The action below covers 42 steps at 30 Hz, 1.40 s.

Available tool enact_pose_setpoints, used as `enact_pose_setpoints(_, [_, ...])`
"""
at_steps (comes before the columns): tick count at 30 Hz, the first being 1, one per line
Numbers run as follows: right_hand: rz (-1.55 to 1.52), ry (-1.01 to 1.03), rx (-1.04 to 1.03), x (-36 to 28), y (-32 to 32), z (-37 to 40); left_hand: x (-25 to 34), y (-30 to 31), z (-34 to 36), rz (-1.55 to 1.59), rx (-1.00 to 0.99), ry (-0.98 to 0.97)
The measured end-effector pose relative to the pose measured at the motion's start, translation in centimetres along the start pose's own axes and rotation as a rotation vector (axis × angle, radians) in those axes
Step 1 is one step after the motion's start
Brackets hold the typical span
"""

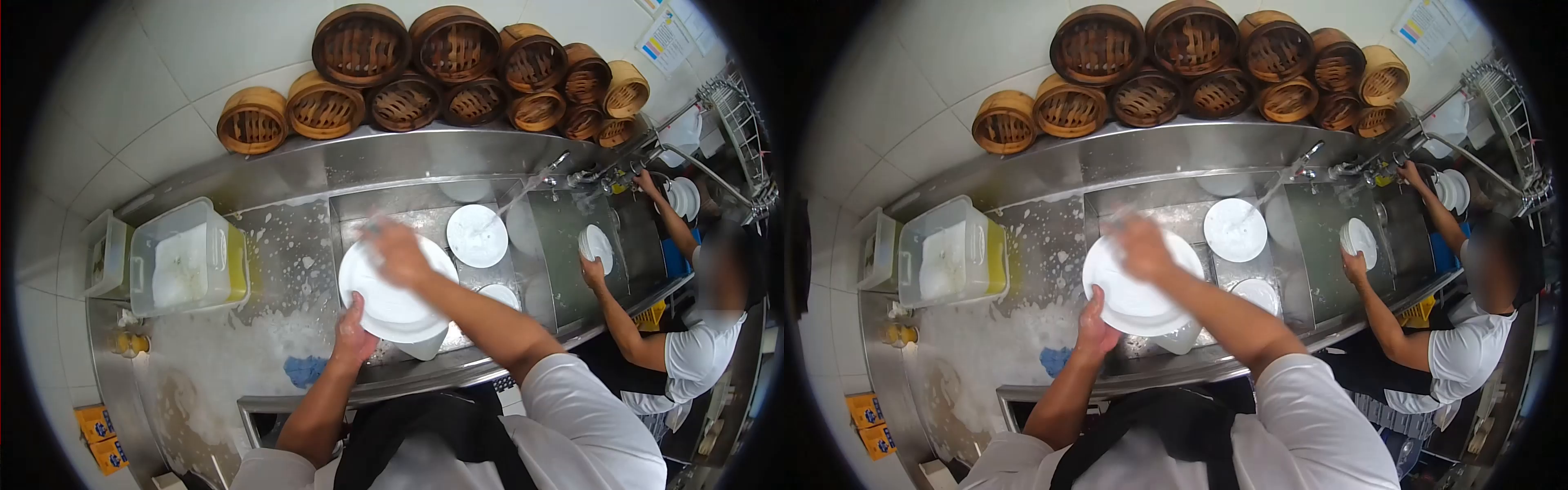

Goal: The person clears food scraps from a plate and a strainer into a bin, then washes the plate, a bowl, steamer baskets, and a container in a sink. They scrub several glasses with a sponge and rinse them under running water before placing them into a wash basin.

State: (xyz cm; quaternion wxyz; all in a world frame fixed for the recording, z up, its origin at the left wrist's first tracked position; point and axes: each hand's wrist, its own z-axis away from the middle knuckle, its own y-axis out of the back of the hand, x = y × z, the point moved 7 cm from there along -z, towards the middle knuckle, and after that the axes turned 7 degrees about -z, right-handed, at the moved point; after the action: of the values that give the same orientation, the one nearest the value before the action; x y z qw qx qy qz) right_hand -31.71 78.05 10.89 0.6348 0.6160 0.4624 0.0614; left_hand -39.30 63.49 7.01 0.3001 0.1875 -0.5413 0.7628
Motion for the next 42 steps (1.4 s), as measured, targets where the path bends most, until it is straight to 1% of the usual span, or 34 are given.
enact_pose_setpoints(1, [-0.062, 0.017, -0.214, -3.2, -1.4, 0.7, 0.5, 0.4, 0.0, 0.061, 0.033, -0.050])
enact_pose_setpoints(3, [-0.255, 0.281, -0.334, -8.9, 0.6, 5.6, 2.6, 1.2, 0.0, 0.127, 0.028, -0.097])
enact_pose_setpoints(4, [-0.259, 0.285, -0.339, -9.2, 3.4, 6.3, 2.9, 2.8, 0.1, 0.143, 0.070, -0.041])
enact_pose_setpoints(5, [-0.092, 0.302, -0.443, -8.9, 5.6, 7.4, 3.1, 4.8, 0.3, 0.159, 0.112, 0.017])
enact_pose_setpoints(6, [0.079, 0.317, -0.543, -7.7, 6.9, 8.3, 3.0, 6.2, 0.1, 0.133, -0.032, 0.105])
enact_pose_setpoints(7, [0.129, 0.399, -0.367, -6.7, 8.9, 8.4, 3.9, 7.8, -0.2, 0.135, -0.029, 0.105])
enact_pose_setpoints(9, [0.138, 0.636, -0.270, -7.1, 11.3, 8.7, 3.6, 7.8, -0.6, 0.087, -0.303, 0.422])
enact_pose_setpoints(10, [0.142, 0.635, -0.270, -7.2, 11.6, 8.5, 3.4, 7.9, -1.3, 0.057, -0.359, 0.447])
enact_pose_setpoints(11, [0.004, 0.563, -0.296, -7.1, 11.8, 8.1, 3.6, 6.6, -1.9, 0.055, -0.366, 0.450])
enact_pose_setpoints(12, [-0.134, 0.485, -0.317, -7.0, 12.1, 7.8, 4.4, 5.8, -3.1, 0.098, -0.121, 0.332])
enact_pose_setpoints(13, [-0.126, 0.472, -0.308, -7.0, 12.9, 7.3, 4.9, 5.0, -3.5, 0.139, 0.120, 0.212])
enact_pose_setpoints(14, [-0.371, -0.006, -0.334, -4.2, 13.8, 5.8, 6.3, 1.9, -3.7, 0.234, -0.055, -0.071])
enact_pose_setpoints(15, [-0.605, -0.486, -0.334, -1.1, 14.1, 6.0, 5.6, 2.2, -4.1, 0.232, -0.073, -0.060])
enact_pose_setpoints(16, [-0.689, -0.549, -0.223, 2.0, 13.6, 6.4, 4.0, 2.3, -4.1, 0.180, -0.199, 0.040])
enact_pose_setpoints(17, [-0.755, -0.701, -0.102, 6.6, 11.1, 7.7, 2.4, 2.2, -3.6, 0.126, -0.323, 0.143])
enact_pose_setpoints(18, [-0.763, -0.864, 0.007, 9.1, 10.1, 8.8, 1.6, 0.9, -2.6, -0.106, -0.393, 0.099])
enact_pose_setpoints(19, [-0.766, -0.879, 0.021, 11.7, 8.3, 8.7, 0.1, -1.0, -1.8, -0.109, -0.402, 0.116])
enact_pose_setpoints(20, [-0.688, -1.004, 0.051, 15.1, 6.2, 8.8, -1.8, -2.8, -1.0, -0.148, -0.368, 0.118])
enact_pose_setpoints(22, [-0.678, -1.005, 0.218, 15.4, 4.1, 7.5, -3.8, -3.6, -1.4, -0.198, -0.339, 0.135])
enact_pose_setpoints(24, [-0.511, -0.608, 0.252, 8.4, 4.8, 4.5, -6.4, -2.3, -2.9, -0.348, -0.304, 0.228])
enact_pose_setpoints(25, [-0.290, -0.341, 0.156, 3.0, 6.0, 4.2, -7.4, -1.6, -3.2, -0.399, -0.290, 0.264])
enact_pose_setpoints(27, [-0.355, -0.084, 0.266, -2.5, 7.8, 9.2, -5.5, -1.8, -4.1, 0.037, -0.319, 0.047])
enact_pose_setpoints(28, [-0.245, 0.002, 0.256, -1.2, 6.5, 12.7, -4.4, -3.1, -4.2, 0.000, -0.321, 0.107])
enact_pose_setpoints(29, [-0.234, -0.044, 0.279, 1.1, 6.0, 15.1, -4.2, -2.7, -4.5, -0.004, -0.320, 0.100])
enact_pose_setpoints(30, [-0.276, -0.180, 0.349, 4.7, 5.9, 15.7, -4.8, -1.7, -4.7, -0.113, -0.311, 0.109])
enact_pose_setpoints(32, [-0.435, -0.485, 0.480, 11.5, 7.5, 12.5, -6.0, -3.0, -4.4, -0.228, -0.257, 0.184])
enact_pose_setpoints(34, [-0.258, -0.386, 0.448, 13.9, 9.0, 5.9, -7.9, -4.4, -5.6, -0.211, -0.275, 0.187])
enact_pose_setpoints(35, [-0.303, -0.430, 0.276, 11.9, 9.8, 3.9, -8.3, -5.1, -6.5, -0.202, -0.290, 0.176])
enact_pose_setpoints(36, [-0.381, -0.365, 0.274, 9.2, 10.4, 3.5, -8.4, -5.9, -7.6, -0.166, -0.256, 0.171])
enact_pose_setpoints(37, [-0.348, -0.281, 0.355, 7.1, 8.9, 5.2, -7.2, -8.8, -7.5, -0.196, -0.101, 0.213])
enact_pose_setpoints(39, [-0.441, -0.181, 0.165, 3.6, 10.6, 11.0, -6.7, -10.1, -8.8, -0.057, 0.064, 0.140])
enact_pose_setpoints(40, [-0.347, -0.228, 0.390, 6.2, 9.5, 14.5, -7.4, -9.4, -9.6, -0.058, 0.064, 0.148])
enact_pose_setpoints(41, [-0.351, -0.200, 0.500, 10.9, 8.2, 17.3, -8.3, -8.9, -10.2, -0.122, -0.142, 0.166])
enact_pose_setpoints(42, [-0.805, -0.509, 0.701, 15.8, 6.5, 19.8, -10.2, -8.4, -10.1, -0.147, -0.232, 0.183])
